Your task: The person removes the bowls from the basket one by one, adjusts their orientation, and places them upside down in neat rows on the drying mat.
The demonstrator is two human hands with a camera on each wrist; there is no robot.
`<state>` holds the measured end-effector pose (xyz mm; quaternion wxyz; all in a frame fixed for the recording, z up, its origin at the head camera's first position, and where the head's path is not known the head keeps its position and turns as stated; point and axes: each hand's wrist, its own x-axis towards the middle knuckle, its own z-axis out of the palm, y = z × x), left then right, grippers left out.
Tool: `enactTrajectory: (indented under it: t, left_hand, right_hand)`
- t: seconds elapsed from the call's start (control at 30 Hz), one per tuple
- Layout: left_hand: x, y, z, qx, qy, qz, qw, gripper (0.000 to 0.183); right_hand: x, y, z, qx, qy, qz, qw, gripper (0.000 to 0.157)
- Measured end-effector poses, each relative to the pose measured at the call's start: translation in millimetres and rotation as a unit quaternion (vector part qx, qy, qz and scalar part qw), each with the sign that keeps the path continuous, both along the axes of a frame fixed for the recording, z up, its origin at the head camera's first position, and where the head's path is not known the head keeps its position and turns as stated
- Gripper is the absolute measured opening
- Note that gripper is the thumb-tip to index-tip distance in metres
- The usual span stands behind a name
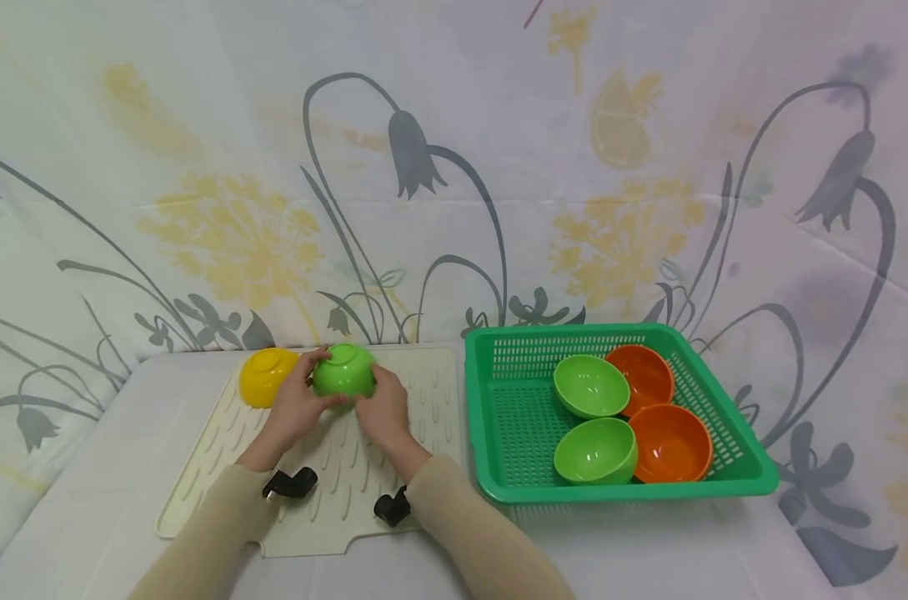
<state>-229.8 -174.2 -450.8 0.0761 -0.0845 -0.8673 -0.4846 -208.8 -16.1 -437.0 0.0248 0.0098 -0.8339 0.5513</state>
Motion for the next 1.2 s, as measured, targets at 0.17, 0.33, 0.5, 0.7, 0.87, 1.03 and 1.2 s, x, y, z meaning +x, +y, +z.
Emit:
enactTrajectory:
  t: [0.17,0.33,0.5,0.7,0.87,1.03,1.2]
  left_hand:
    - [-4.2,-3,-2.9,0.0,-0.015,0.003,0.9999,0.07]
    - [-5.6,-4,-6.2,0.0,-0.023,0.008,0.9997,0.07]
    - [-6.3,-3,-7.5,-0.001,-0.023,0.018,0.9996,0.069]
    - [-5.2,-2,-8.8,-0.006,-0.028,0.027,0.9992,0.082]
    - [-5.8,-4,-9.7,-0.021,-0.035,0.029,0.9988,0.09]
    - [-7.6,-5,-12.8,-0.026,-0.035,0.027,0.9987,0.09]
    - [-7.0,-8,-13.9,-0.024,-0.052,0.024,0.9981,0.089]
  right_hand:
    - [1.2,0,1.8,-0.006,-0.036,0.026,0.999,0.06]
    - [0.6,3,-1.3,-0.007,-0.053,0.057,0.997,0.059]
    - [-0.5,8,-4.3,-0.014,-0.055,0.09,0.994,0.063]
    - [-1.9,9,-7.4,-0.023,-0.065,0.099,0.993,0.064]
    - [-1.2,10,-5.3,-0.041,-0.07,0.097,0.992,0.063]
    - [3.8,10,-0.9,-0.053,-0.077,0.089,0.992,0.062]
    - [16.1,9,13.1,-0.075,-0.071,0.094,0.99,0.059]
